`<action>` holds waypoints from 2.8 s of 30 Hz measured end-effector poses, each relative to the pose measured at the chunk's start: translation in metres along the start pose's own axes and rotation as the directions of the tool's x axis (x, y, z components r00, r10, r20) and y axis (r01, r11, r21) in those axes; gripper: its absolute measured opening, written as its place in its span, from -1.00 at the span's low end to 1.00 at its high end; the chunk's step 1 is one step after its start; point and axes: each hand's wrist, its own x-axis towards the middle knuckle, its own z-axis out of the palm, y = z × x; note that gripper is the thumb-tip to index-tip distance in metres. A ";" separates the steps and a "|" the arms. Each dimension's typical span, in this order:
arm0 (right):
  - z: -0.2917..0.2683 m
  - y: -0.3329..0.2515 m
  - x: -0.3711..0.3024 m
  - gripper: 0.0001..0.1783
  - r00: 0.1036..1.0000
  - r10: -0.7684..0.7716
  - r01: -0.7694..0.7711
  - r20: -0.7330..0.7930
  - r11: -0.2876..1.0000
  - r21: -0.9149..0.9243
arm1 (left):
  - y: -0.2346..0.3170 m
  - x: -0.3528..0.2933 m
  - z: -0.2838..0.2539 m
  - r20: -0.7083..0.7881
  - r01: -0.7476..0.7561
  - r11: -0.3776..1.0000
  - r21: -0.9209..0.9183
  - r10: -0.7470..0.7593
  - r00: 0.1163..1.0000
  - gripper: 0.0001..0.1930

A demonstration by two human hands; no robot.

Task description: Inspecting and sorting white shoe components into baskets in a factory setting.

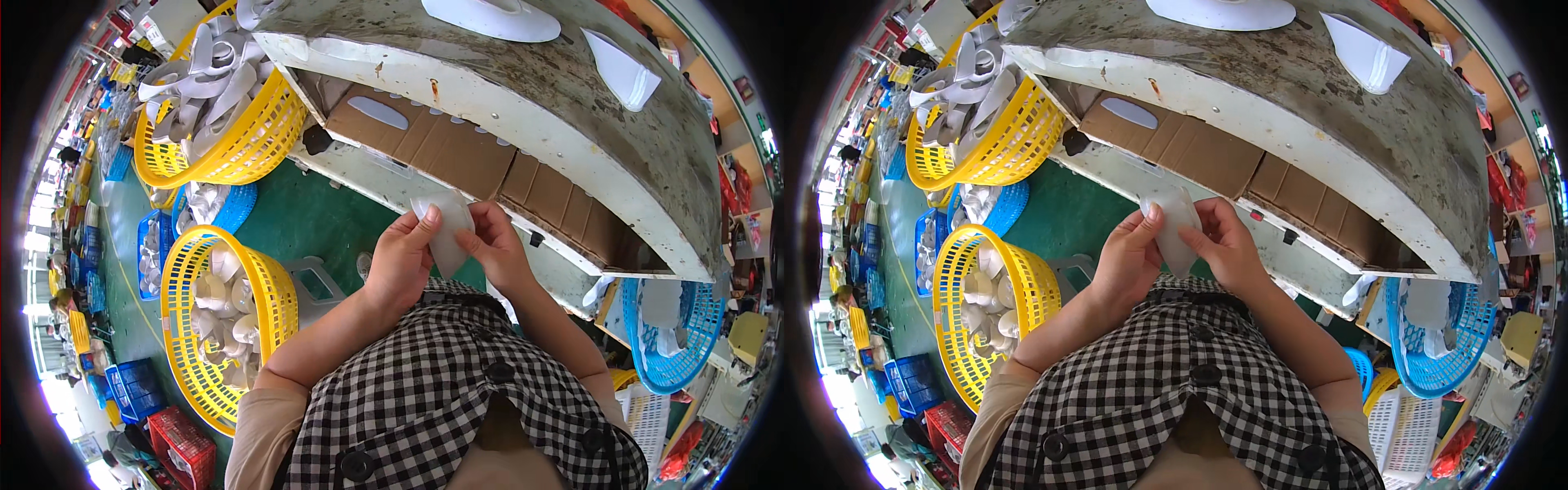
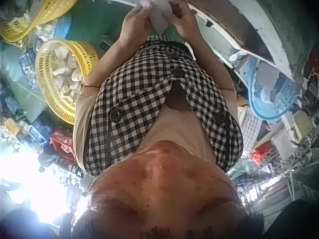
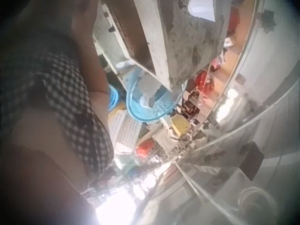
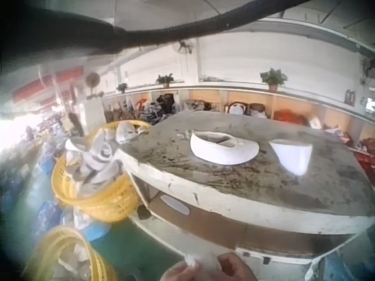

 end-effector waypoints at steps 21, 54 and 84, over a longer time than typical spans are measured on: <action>-0.021 0.016 -0.005 -0.63 0.984 0.088 -0.087 -0.156 0.996 0.015 | 0.012 -0.025 -0.004 0.219 0.208 0.978 -0.004 -0.202 0.955 -0.63; -0.007 0.006 0.003 -0.79 0.791 -0.521 0.461 0.320 0.164 -0.872 | -0.010 0.016 -0.067 -0.097 0.409 0.863 0.296 -0.399 0.912 -0.51; -0.017 0.024 -0.041 -0.50 0.962 0.261 -0.270 -0.078 0.952 -0.144 | -0.010 0.004 -0.039 0.001 0.296 0.910 0.290 -0.309 0.951 -0.71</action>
